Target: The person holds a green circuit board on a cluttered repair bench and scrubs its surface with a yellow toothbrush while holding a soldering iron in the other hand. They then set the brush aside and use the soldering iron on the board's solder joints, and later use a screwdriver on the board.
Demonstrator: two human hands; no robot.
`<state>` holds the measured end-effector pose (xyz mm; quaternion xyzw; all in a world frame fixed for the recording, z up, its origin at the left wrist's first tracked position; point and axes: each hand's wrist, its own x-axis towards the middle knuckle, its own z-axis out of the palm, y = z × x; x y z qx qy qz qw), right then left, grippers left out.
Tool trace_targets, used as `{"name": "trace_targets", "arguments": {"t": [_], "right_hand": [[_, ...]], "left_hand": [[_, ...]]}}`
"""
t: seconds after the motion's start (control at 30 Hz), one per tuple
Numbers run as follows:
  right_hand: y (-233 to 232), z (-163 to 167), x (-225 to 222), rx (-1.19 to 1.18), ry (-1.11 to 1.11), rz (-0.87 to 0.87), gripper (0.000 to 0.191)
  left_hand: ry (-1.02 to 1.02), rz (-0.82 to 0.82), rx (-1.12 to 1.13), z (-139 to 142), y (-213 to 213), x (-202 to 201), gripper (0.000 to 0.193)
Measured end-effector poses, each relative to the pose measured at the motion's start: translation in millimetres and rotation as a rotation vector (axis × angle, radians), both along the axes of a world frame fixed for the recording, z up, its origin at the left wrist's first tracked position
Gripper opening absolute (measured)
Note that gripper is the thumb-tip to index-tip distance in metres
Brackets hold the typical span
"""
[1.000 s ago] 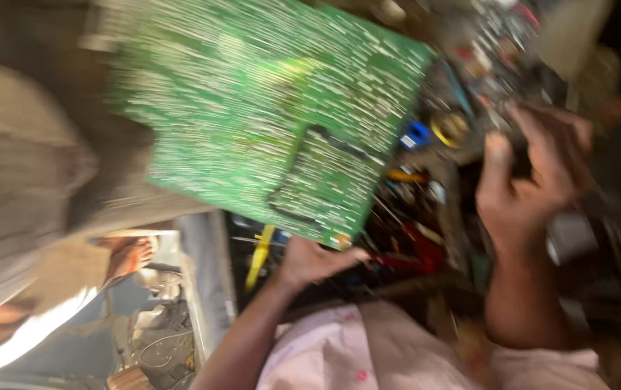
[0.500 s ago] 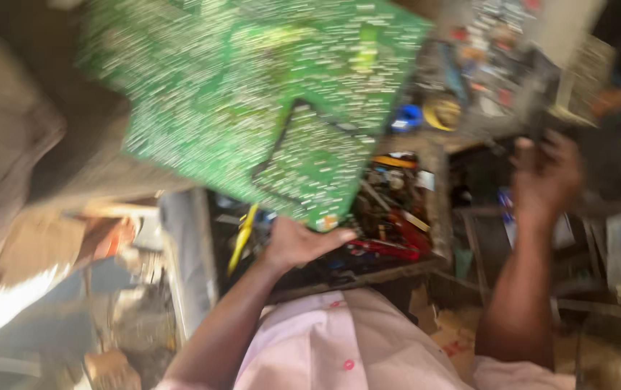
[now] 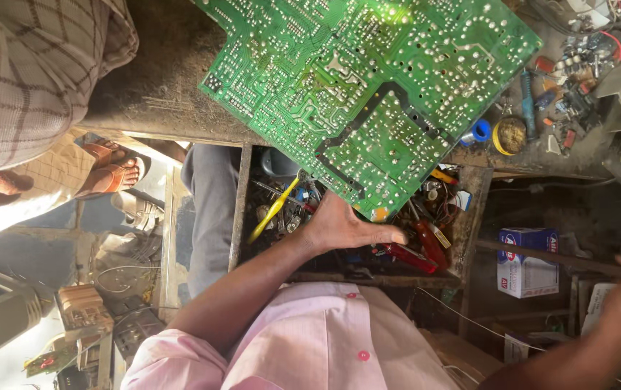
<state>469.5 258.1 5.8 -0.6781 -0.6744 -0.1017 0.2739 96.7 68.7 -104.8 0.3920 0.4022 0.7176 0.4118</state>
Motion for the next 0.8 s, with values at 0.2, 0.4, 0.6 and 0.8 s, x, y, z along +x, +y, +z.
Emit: {"name": "trace_targets", "arguments": {"t": [0.2, 0.4, 0.6, 0.8], "right_hand": [[-0.1, 7.1, 34.8, -0.284, 0.938, 0.400, 0.020], [21.6, 29.5, -25.6, -0.619, 1.331, 0.866, 0.012], [18.1, 51.8, -99.2, -0.671, 1.085, 0.983, 0.011], [15.4, 60.5, -130.1, -0.633, 0.919, 0.967, 0.015]], "left_hand": [[0.189, 0.058, -0.012, -5.6, 1.0, -1.7, 0.083], [-0.173, -0.023, 0.085, -21.9, 2.4, 5.4, 0.088], [0.350, 0.113, -0.122, -37.9, 3.4, -2.7, 0.079], [0.321, 0.223, 0.063, -34.1, 0.9, -2.2, 0.075]]}}
